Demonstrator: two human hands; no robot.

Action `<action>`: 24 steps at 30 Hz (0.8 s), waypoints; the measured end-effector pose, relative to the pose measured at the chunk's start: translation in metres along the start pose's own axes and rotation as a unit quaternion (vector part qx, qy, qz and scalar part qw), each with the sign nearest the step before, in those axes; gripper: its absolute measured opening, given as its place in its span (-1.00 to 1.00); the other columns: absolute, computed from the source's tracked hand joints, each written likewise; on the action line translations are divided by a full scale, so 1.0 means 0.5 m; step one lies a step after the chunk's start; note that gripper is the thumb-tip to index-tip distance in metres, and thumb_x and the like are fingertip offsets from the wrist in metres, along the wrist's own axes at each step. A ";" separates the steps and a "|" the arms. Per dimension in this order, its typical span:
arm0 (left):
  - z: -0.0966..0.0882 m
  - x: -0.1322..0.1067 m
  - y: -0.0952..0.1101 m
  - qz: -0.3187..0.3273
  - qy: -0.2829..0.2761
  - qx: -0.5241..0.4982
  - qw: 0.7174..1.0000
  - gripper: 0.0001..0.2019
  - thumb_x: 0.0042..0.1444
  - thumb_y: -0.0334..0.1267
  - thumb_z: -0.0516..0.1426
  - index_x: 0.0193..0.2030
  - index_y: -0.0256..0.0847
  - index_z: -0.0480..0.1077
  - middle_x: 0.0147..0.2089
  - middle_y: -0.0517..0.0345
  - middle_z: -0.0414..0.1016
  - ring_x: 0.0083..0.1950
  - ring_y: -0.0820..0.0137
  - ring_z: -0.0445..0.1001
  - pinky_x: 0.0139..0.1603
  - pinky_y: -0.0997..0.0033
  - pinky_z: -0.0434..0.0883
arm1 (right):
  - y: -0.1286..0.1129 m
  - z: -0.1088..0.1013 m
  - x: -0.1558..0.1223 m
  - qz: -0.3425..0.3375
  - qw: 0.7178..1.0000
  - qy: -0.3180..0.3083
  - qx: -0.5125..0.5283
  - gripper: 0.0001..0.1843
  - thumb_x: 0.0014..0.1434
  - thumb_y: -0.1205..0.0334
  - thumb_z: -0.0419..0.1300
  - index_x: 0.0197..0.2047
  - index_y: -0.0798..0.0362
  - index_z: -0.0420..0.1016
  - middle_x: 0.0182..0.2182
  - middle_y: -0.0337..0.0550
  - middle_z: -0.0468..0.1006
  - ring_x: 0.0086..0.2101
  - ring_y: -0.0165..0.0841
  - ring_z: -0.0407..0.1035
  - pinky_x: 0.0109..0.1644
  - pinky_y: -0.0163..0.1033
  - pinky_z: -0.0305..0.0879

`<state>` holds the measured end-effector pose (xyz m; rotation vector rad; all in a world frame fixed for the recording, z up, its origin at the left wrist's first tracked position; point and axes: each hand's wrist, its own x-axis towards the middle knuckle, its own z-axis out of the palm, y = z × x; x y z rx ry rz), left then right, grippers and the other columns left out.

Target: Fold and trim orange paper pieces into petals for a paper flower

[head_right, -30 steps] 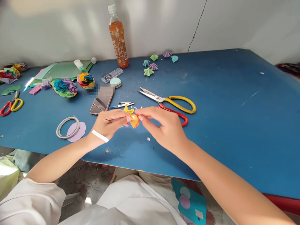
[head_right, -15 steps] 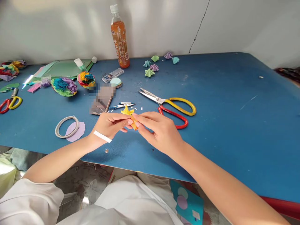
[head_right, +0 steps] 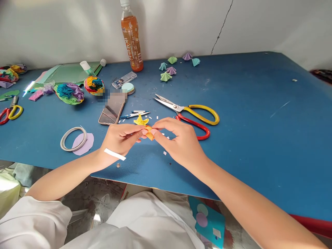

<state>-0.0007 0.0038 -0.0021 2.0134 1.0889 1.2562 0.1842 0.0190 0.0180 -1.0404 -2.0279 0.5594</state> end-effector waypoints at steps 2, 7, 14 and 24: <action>0.000 0.000 0.000 0.007 -0.010 0.000 1.000 -0.82 0.20 -0.29 0.12 -0.22 -0.22 0.57 -0.35 0.14 0.64 -0.40 0.47 0.59 -0.39 0.55 0.52 | 0.003 -0.002 0.001 -0.017 1.000 0.003 -0.011 -0.87 0.18 0.26 0.17 -0.38 0.00 0.53 -0.36 -0.22 0.60 -0.34 -0.39 0.48 -0.30 -0.30 0.43; -0.002 0.000 -0.001 0.050 -0.026 0.019 0.998 -0.81 0.20 -0.36 0.11 -0.15 -0.23 0.56 -0.35 0.12 0.65 -0.39 0.47 0.60 -0.37 0.57 0.53 | 0.014 -0.008 -0.003 -0.062 0.995 0.014 -0.075 -0.88 0.19 0.23 0.17 -0.35 -0.02 0.52 -0.35 -0.20 0.60 -0.33 -0.36 0.47 -0.28 -0.24 0.42; 0.001 0.004 -0.001 0.129 -0.002 0.090 0.988 -0.83 0.18 -0.36 0.15 -0.13 -0.29 0.53 -0.21 0.01 0.64 -0.26 0.46 0.60 -0.32 0.60 0.52 | 0.022 -0.008 -0.007 -0.137 0.979 0.020 -0.148 -0.87 0.21 0.23 0.15 -0.35 -0.05 0.50 -0.36 -0.21 0.60 -0.29 -0.32 0.48 -0.18 -0.17 0.43; -0.002 0.009 -0.013 0.122 -0.023 0.022 0.992 -0.78 0.14 -0.43 0.15 -0.12 -0.18 0.55 -0.27 0.09 0.60 -0.33 0.53 0.51 -0.33 0.59 0.44 | 0.023 -0.008 -0.007 -0.169 0.972 0.024 -0.159 -0.90 0.19 0.23 0.17 -0.37 -0.07 0.48 -0.36 -0.27 0.60 -0.32 -0.35 0.47 -0.09 -0.11 0.43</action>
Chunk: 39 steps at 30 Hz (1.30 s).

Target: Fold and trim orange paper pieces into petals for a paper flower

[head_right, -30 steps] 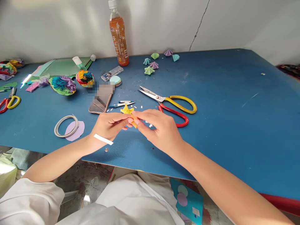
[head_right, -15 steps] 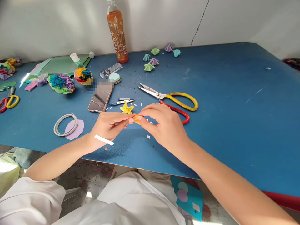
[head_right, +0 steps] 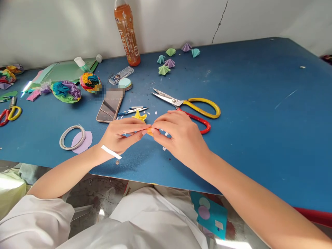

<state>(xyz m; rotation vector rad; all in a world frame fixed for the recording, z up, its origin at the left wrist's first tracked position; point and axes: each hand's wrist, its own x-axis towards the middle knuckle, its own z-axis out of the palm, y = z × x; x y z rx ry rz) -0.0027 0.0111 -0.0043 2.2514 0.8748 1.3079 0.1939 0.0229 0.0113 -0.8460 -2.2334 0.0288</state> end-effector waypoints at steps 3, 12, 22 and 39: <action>-0.002 0.002 0.000 -0.016 -0.004 -0.020 1.000 -0.79 0.13 -0.42 0.17 -0.13 -0.18 0.57 -0.31 0.08 0.58 -0.35 0.53 0.48 -0.34 0.57 0.42 | 0.003 -0.002 0.001 -0.041 0.999 0.004 -0.019 -0.91 0.19 0.27 0.18 -0.36 -0.07 0.47 -0.37 -0.29 0.61 -0.36 -0.38 0.48 0.02 -0.08 0.40; -0.002 -0.001 0.012 -0.089 0.009 -0.053 0.995 -0.84 0.12 -0.34 0.20 -0.20 -0.16 0.60 -0.33 0.09 0.59 -0.38 0.53 0.47 -0.43 0.61 0.37 | -0.007 -0.007 -0.001 -0.117 0.988 0.025 -0.093 -0.90 0.18 0.38 0.18 -0.34 -0.01 0.43 -0.38 -0.32 0.60 -0.37 -0.46 0.46 0.14 -0.14 0.32; -0.006 0.006 0.018 -0.211 -0.016 -0.213 0.954 -0.89 0.05 -0.28 0.27 -0.27 -0.08 0.62 -0.43 0.15 0.54 -0.48 0.58 0.40 -0.50 0.59 0.42 | -0.009 -0.012 -0.002 -0.124 0.988 0.011 -0.086 -0.88 0.20 0.39 0.16 -0.33 -0.02 0.43 -0.38 -0.34 0.60 -0.37 -0.47 0.45 0.13 -0.14 0.30; -0.007 0.011 0.020 -0.228 0.000 -0.229 0.946 -0.87 -0.11 -0.18 0.36 -0.38 -0.12 0.62 -0.47 0.15 0.58 -0.49 0.55 0.45 -0.49 0.56 0.42 | -0.019 -0.013 -0.008 -0.091 0.995 -0.003 -0.043 -0.86 0.21 0.41 0.15 -0.34 -0.02 0.42 -0.40 -0.34 0.59 -0.40 -0.50 0.45 0.06 -0.14 0.31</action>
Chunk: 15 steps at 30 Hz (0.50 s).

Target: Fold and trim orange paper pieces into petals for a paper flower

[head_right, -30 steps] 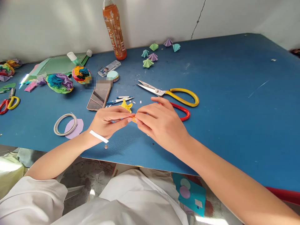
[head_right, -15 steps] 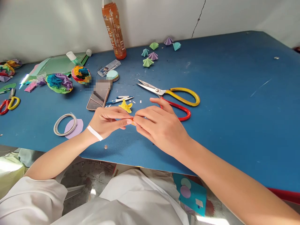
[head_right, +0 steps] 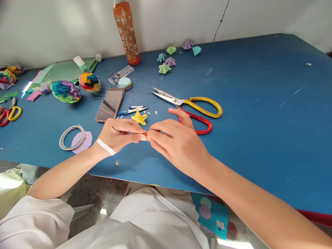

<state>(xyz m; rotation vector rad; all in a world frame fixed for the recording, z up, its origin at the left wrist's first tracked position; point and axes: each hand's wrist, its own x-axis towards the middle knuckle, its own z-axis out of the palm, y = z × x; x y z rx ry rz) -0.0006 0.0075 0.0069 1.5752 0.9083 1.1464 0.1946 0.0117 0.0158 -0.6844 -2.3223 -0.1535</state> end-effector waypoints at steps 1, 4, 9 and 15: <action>0.001 0.000 0.000 0.002 0.005 -0.001 1.000 -0.87 -0.12 -0.19 0.37 -0.39 -0.13 0.62 -0.47 0.15 0.58 -0.49 0.54 0.47 -0.49 0.56 0.43 | 0.000 0.001 -0.001 0.003 1.000 -0.002 0.007 -0.86 0.21 0.41 0.15 -0.34 -0.01 0.42 -0.39 -0.34 0.59 -0.40 -0.50 0.45 0.07 -0.14 0.30; 0.004 -0.002 -0.001 0.012 0.018 0.002 1.000 -0.86 -0.13 -0.18 0.37 -0.42 -0.16 0.62 -0.46 0.13 0.59 -0.47 0.50 0.51 -0.47 0.55 0.46 | 0.001 0.002 -0.003 0.015 0.999 -0.009 0.036 -0.87 0.22 0.40 0.14 -0.32 -0.01 0.43 -0.37 -0.31 0.59 -0.40 -0.50 0.44 0.14 -0.06 0.25; 0.006 -0.005 -0.003 0.034 0.026 0.022 0.999 -0.85 -0.10 -0.16 0.36 -0.45 -0.20 0.60 -0.47 0.12 0.60 -0.46 0.47 0.54 -0.47 0.52 0.48 | -0.001 0.000 -0.003 0.051 0.994 -0.031 0.092 -0.84 0.24 0.38 0.10 -0.32 -0.01 0.45 -0.40 -0.30 0.57 -0.41 -0.48 0.43 0.19 -0.01 0.20; 0.007 -0.006 -0.004 0.086 0.019 0.060 0.994 -0.85 -0.11 -0.17 0.36 -0.47 -0.19 0.59 -0.50 0.17 0.57 -0.50 0.54 0.47 -0.49 0.58 0.43 | -0.005 -0.001 -0.003 0.084 0.986 -0.042 0.137 -0.82 0.25 0.37 0.09 -0.36 -0.01 0.44 -0.44 -0.31 0.54 -0.44 -0.49 0.41 0.20 -0.02 0.18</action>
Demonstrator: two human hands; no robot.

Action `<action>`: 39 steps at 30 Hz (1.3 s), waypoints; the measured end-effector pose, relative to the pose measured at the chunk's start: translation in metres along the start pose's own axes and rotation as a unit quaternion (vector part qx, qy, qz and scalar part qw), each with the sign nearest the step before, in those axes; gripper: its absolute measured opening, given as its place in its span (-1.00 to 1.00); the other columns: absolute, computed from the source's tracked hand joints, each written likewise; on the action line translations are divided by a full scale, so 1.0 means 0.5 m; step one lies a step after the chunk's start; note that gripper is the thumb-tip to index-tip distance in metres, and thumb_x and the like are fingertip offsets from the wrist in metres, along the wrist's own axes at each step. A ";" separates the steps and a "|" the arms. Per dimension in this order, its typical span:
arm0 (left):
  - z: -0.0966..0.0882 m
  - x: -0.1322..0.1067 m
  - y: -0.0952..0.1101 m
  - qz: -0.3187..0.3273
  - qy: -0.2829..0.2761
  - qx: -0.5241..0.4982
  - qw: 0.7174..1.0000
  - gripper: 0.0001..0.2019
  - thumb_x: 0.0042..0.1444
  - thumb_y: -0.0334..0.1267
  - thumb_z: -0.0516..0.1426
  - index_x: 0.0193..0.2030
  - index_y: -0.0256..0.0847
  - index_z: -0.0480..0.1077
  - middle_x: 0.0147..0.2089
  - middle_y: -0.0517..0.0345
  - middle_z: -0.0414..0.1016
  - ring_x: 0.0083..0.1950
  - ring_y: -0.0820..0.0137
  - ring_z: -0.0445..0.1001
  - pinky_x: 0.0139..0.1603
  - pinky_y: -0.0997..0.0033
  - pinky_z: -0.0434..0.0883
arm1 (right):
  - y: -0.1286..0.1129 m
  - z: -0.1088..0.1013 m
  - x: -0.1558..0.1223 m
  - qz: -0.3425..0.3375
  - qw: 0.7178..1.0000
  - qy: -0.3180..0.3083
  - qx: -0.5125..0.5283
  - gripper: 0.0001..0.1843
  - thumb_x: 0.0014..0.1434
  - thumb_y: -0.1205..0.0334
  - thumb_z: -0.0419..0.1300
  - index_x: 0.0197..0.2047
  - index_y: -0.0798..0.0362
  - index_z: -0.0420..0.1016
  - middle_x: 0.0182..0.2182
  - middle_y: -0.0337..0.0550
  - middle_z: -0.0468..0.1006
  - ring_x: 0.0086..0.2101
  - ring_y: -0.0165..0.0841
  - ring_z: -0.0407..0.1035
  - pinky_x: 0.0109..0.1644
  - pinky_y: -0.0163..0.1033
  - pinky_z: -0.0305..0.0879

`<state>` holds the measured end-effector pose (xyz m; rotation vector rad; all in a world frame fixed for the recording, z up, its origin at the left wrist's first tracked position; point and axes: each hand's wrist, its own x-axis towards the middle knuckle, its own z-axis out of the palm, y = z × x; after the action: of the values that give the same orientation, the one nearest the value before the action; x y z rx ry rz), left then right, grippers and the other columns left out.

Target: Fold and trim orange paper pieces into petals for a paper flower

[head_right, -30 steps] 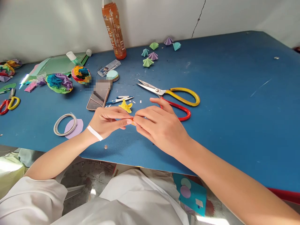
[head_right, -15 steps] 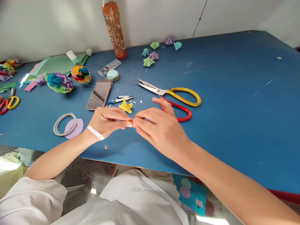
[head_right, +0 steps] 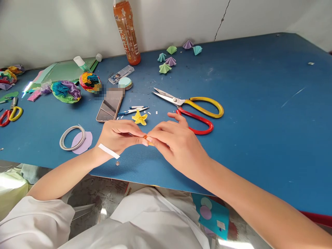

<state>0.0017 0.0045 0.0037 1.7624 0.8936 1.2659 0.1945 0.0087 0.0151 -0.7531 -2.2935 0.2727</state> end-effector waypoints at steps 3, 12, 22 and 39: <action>0.002 -0.002 0.003 -0.014 -0.001 0.015 1.000 -0.79 -0.18 -0.12 0.38 -0.50 -0.22 0.57 -0.52 0.17 0.56 -0.51 0.55 0.44 -0.55 0.60 0.37 | 0.000 0.002 0.000 0.012 1.000 0.008 0.000 -0.80 0.23 0.40 0.08 -0.38 -0.01 0.44 -0.45 -0.32 0.55 -0.45 -0.48 0.41 0.18 -0.03 0.20; 0.002 0.001 0.000 -0.032 -0.029 0.071 0.997 -0.74 0.04 -0.03 0.24 -0.42 -0.18 0.59 -0.43 0.15 0.58 -0.43 0.53 0.45 -0.43 0.58 0.37 | -0.004 0.007 0.001 0.091 0.995 0.031 0.003 -0.84 0.22 0.28 0.14 -0.39 -0.04 0.50 -0.46 -0.35 0.58 -0.46 -0.46 0.41 0.14 -0.03 0.19; 0.002 0.005 -0.009 -0.113 -0.021 -0.020 0.993 -0.69 -0.07 -0.01 0.31 -0.44 -0.27 0.56 -0.45 0.14 0.56 -0.46 0.55 0.44 -0.47 0.60 0.46 | 0.001 -0.012 0.021 0.190 0.977 -0.019 0.099 -0.80 0.12 0.13 0.18 -0.47 -0.04 0.55 -0.43 -0.26 0.60 -0.36 -0.36 0.43 -0.31 -0.25 0.32; 0.002 0.006 -0.015 -0.072 -0.033 0.028 0.996 -0.88 0.03 -0.25 0.26 -0.37 -0.26 0.59 -0.43 0.10 0.58 -0.44 0.53 0.45 -0.41 0.58 0.45 | 0.003 -0.008 0.012 0.182 0.983 -0.001 0.038 -0.85 0.13 0.12 0.18 -0.40 -0.07 0.55 -0.47 -0.32 0.60 -0.36 -0.32 0.48 0.15 0.05 0.26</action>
<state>0.0027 0.0105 -0.0016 1.7387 1.0080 1.0936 0.1943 0.0130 0.0208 -1.1300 -2.1221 0.5230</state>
